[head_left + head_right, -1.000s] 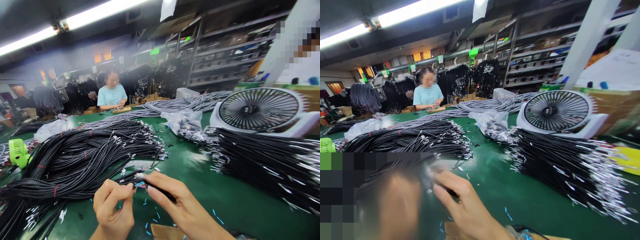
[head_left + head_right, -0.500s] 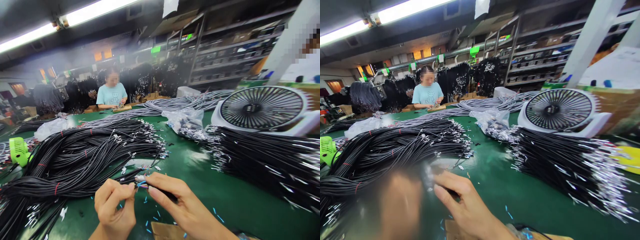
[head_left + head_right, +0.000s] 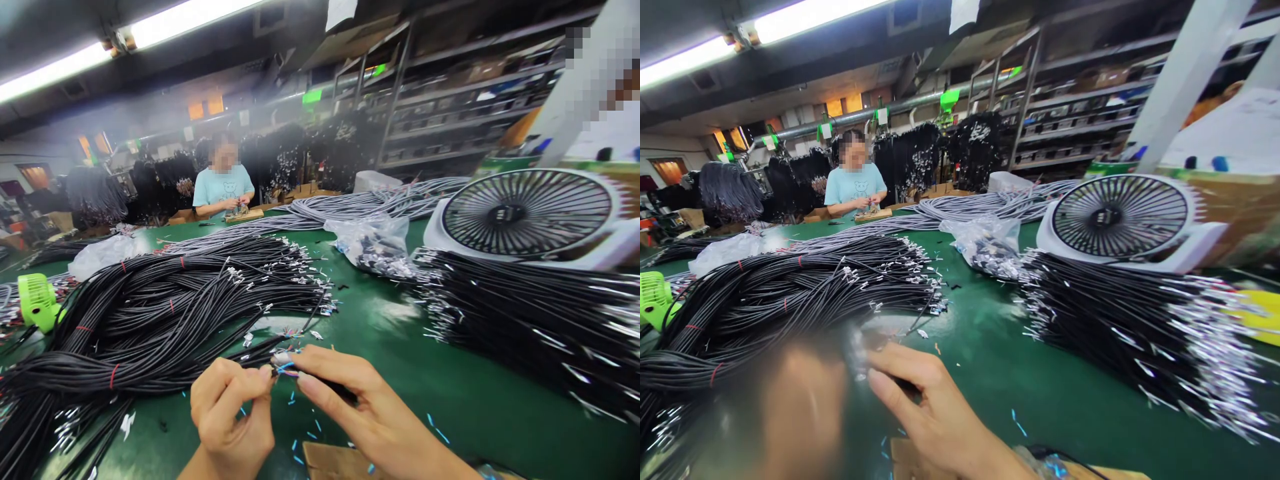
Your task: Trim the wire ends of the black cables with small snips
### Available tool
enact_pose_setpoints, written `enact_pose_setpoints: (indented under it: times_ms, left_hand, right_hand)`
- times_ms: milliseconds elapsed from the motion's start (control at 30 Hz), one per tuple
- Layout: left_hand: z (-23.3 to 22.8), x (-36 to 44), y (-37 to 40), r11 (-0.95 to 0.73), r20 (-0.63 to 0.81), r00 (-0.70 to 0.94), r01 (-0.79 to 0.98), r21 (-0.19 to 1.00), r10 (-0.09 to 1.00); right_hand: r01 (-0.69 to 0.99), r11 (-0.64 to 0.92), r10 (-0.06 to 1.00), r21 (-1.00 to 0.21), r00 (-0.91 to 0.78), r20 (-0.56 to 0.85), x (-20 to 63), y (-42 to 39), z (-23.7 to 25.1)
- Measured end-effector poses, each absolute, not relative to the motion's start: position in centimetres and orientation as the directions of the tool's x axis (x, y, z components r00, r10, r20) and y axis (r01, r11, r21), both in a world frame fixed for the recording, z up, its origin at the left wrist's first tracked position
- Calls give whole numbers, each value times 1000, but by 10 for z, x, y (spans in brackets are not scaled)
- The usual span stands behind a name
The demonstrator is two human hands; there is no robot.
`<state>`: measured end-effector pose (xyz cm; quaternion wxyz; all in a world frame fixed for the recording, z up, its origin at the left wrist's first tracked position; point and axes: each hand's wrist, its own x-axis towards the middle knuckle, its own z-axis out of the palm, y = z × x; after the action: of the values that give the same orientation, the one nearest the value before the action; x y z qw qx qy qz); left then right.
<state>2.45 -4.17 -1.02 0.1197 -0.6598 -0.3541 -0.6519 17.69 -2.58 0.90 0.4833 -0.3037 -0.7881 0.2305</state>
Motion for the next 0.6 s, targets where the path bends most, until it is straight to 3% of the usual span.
enact_pose_setpoints:
  times_ms: [333, 600]
  left_hand:
    - [-18, 26, -41, -702, 948, -105, 648, 295, 302]
    - [-13, 22, -41, -690, 890, 1, 632, 353, 456]
  right_hand:
    - [250, 714, 696, -654, -356, 624, 178, -24, 8]
    - [337, 683, 730, -648, -314, 607, 179, -21, 4]
